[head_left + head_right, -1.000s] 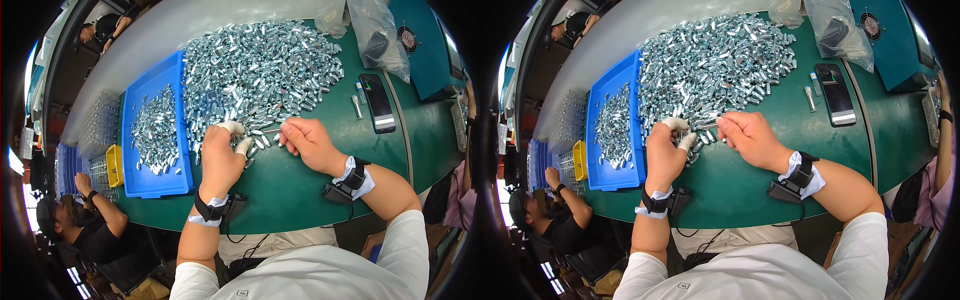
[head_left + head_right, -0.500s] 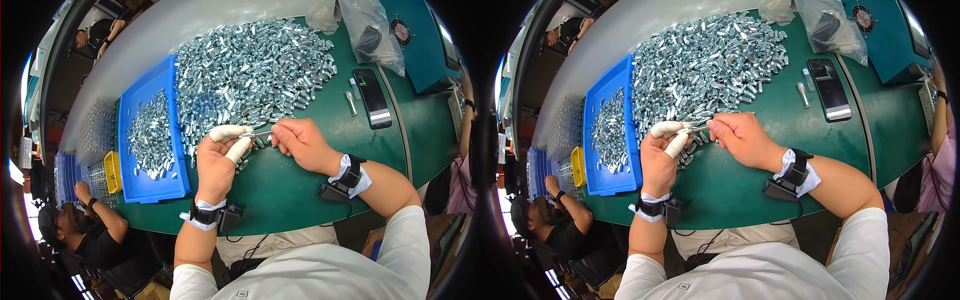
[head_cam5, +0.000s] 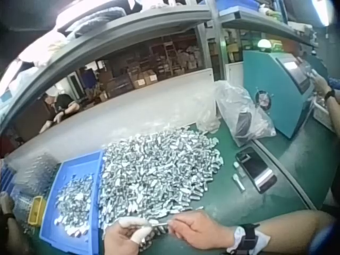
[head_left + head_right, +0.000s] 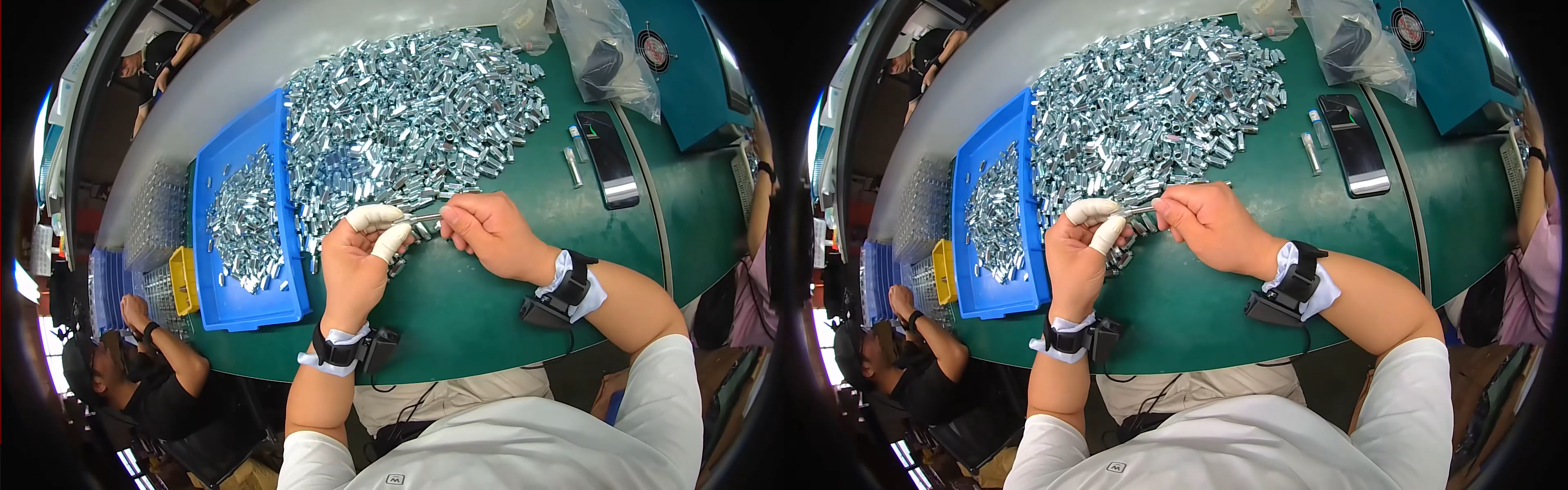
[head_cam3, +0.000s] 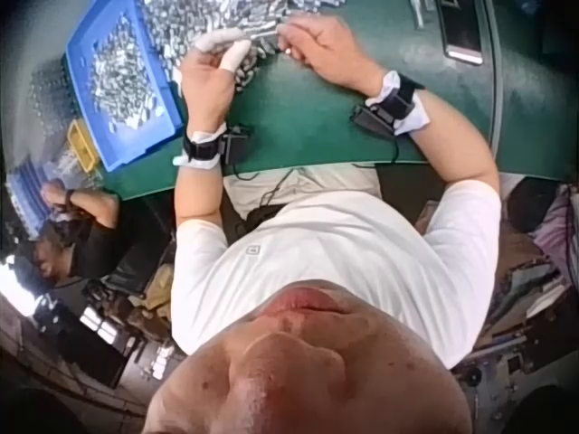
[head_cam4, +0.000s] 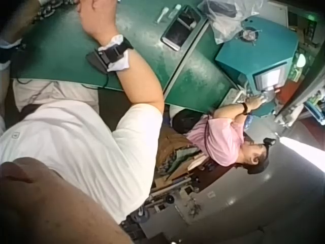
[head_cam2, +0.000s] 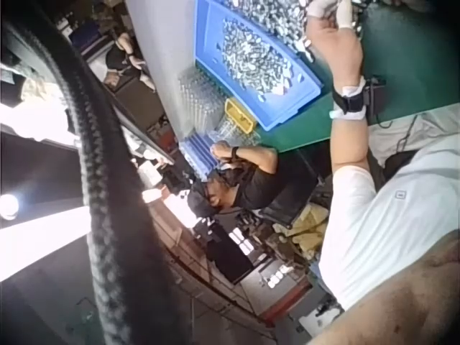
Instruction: The person picks up a metal pin and a metal sleeve by hand, inserts the pin into the sleeve, and places the assembled unit into a blue tray.
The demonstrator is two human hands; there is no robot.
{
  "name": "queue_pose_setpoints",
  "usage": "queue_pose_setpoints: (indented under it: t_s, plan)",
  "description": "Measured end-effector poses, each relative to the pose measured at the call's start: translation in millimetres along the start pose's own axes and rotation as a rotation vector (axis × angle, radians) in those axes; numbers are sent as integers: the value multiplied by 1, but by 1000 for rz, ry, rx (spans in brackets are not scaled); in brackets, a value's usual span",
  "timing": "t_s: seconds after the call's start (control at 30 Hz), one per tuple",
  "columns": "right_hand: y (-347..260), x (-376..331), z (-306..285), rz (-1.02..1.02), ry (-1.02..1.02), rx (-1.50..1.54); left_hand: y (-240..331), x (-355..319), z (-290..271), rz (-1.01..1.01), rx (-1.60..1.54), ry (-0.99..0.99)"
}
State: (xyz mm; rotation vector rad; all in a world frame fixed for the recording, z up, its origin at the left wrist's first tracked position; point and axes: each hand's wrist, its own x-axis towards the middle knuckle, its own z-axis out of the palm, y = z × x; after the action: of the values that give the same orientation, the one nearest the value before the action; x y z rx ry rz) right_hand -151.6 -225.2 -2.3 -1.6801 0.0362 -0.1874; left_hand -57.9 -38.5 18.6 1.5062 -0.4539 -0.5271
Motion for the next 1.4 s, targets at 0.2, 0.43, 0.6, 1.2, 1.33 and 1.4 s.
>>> queue_pose_setpoints:
  t_s: [0.2,0.43,0.6,1.2,1.33,1.4]
  plan:
    - [-1,0,0,-24,-25,-23,5,-1,0,-139,99,28]
    - [-2,0,-1,-39,-20,-25,-1,-1,7,20,54,30]
    - [-2,0,-1,-63,-27,-33,3,-2,4,-41,31,5]
    - [-2,-1,-1,-30,-10,20,2,8,-18,208,-101,135]
    - [0,-1,-3,30,13,73,16,22,-32,409,-263,522]
    - [-1,-1,-1,-9,-7,19,17,22,-35,425,-291,631]
